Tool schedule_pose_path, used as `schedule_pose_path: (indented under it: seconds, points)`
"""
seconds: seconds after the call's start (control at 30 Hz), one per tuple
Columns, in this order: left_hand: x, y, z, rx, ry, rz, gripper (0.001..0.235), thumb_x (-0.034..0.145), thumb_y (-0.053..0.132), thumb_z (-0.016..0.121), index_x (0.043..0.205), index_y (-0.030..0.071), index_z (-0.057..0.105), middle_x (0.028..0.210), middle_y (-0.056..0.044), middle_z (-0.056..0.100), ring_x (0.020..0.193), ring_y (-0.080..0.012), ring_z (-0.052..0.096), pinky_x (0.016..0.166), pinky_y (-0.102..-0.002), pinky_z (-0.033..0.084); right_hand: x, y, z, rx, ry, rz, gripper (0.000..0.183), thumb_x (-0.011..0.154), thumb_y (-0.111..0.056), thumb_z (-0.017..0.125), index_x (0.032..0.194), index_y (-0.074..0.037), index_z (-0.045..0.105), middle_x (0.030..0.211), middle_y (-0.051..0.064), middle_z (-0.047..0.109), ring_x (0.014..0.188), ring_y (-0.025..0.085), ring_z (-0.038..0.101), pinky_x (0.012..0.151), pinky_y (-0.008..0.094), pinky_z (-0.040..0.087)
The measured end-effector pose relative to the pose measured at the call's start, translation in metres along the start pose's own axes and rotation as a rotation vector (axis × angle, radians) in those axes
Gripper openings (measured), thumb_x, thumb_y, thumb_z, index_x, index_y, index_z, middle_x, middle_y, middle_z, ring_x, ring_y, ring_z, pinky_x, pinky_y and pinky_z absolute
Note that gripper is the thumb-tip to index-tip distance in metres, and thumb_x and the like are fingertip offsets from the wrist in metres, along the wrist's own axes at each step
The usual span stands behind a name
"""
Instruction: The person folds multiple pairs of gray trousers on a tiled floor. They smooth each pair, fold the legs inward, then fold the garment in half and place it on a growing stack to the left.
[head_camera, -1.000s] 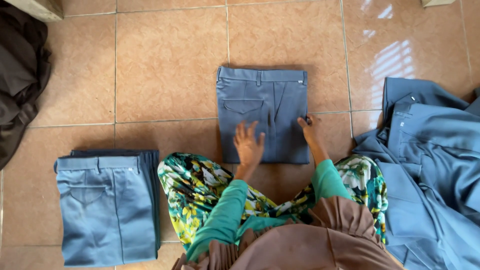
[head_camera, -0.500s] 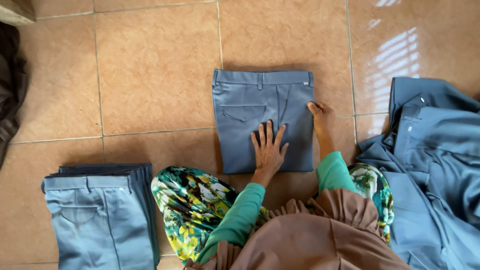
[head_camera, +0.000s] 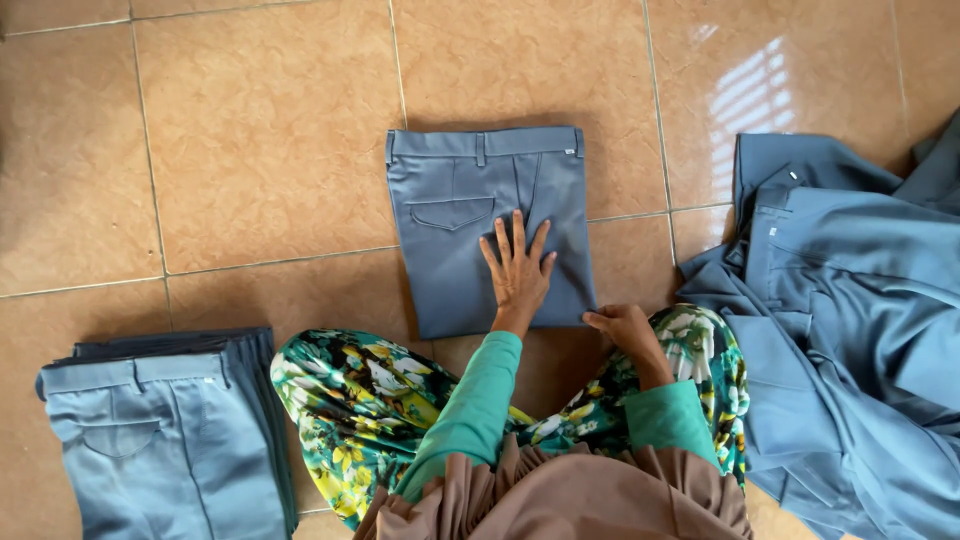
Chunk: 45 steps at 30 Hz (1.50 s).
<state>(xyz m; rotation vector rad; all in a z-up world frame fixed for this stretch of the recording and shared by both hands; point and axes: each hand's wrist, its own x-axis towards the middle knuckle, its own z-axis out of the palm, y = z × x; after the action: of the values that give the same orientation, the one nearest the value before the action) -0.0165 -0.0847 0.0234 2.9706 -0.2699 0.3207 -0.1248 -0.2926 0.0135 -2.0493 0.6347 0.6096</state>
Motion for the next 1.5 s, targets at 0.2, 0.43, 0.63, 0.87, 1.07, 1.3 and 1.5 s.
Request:
schedule_pose_path:
  seconds: [0.2, 0.43, 0.63, 0.87, 1.07, 1.3, 1.5]
  points:
    - [-0.003, 0.012, -0.019, -0.060, 0.065, 0.098, 0.056, 0.100, 0.042, 0.055, 0.154, 0.036, 0.041, 0.164, -0.015, 0.034, 0.152, -0.0411, 0.031, 0.117, -0.067, 0.027, 0.003, -0.020, 0.005, -0.089, 0.111, -0.075, 0.046, 0.086, -0.049, 0.081, 0.104, -0.007, 0.080, 0.092, 0.017, 0.075, 0.091, 0.040, 0.070, 0.074, 0.049, 0.055]
    - [0.014, 0.036, 0.063, -0.130, 0.002, 0.557, 0.043, 0.096, 0.013, 0.055, 0.130, 0.040, 0.060, 0.135, -0.004, 0.055, 0.090, -0.0169, 0.063, 0.081, -0.041, 0.044, -0.026, -0.041, -0.003, 0.005, 0.271, -0.039, 0.036, 0.084, -0.042, 0.082, 0.110, -0.018, 0.080, 0.099, 0.013, 0.077, 0.100, 0.039, 0.070, 0.080, 0.050, 0.055]
    - [0.034, 0.038, 0.042, -0.075, -0.205, 0.768, 0.020, 0.096, 0.008, 0.057, 0.082, 0.023, 0.055, 0.093, 0.003, 0.061, 0.075, -0.0103, 0.062, 0.072, -0.030, 0.041, -0.048, -0.085, -0.010, -0.002, 0.038, 0.092, 0.041, 0.098, -0.033, 0.066, 0.128, -0.006, 0.073, 0.072, 0.005, 0.065, 0.069, 0.004, 0.056, 0.066, 0.022, 0.040]
    - [0.032, 0.050, 0.060, -0.018, -0.146, 0.774, 0.019, 0.095, 0.014, 0.058, 0.079, 0.022, 0.050, 0.082, 0.003, 0.051, 0.072, -0.0139, 0.057, 0.066, -0.034, 0.042, -0.038, -0.063, 0.006, 0.203, 0.006, 0.121, 0.047, 0.092, -0.027, 0.076, 0.133, -0.006, 0.065, 0.081, 0.017, 0.076, 0.044, 0.021, 0.068, 0.040, 0.032, 0.053]
    - [0.011, 0.043, 0.028, -0.192, 0.013, 0.504, 0.031, 0.086, 0.029, 0.073, 0.111, 0.020, 0.057, 0.140, -0.008, 0.047, 0.115, -0.0266, 0.055, 0.089, -0.042, 0.045, -0.042, -0.064, 0.002, -0.006, 0.197, 0.013, 0.041, 0.101, -0.033, 0.067, 0.135, -0.012, 0.062, 0.124, 0.019, 0.069, 0.110, 0.039, 0.067, 0.092, 0.056, 0.052]
    - [-0.035, -0.022, -0.012, -0.311, 0.101, 0.049, 0.059, 0.102, 0.032, 0.057, 0.156, 0.016, 0.041, 0.163, -0.020, 0.035, 0.149, -0.0399, 0.033, 0.119, -0.064, 0.022, 0.018, -0.130, 0.049, -0.197, 0.814, -1.040, 0.045, 0.101, -0.004, 0.066, 0.144, 0.002, 0.056, 0.140, 0.026, 0.058, 0.132, 0.041, 0.053, 0.112, 0.051, 0.040]
    - [-0.031, -0.070, 0.005, -0.226, -0.148, 0.168, 0.066, 0.103, 0.049, 0.045, 0.163, 0.030, 0.025, 0.167, -0.014, 0.028, 0.153, -0.0339, 0.027, 0.123, -0.061, 0.020, 0.049, -0.135, 0.098, -0.497, 0.597, -0.607, 0.060, 0.111, -0.048, 0.038, 0.163, -0.020, 0.032, 0.166, 0.015, 0.032, 0.153, 0.034, 0.026, 0.122, 0.058, 0.018]
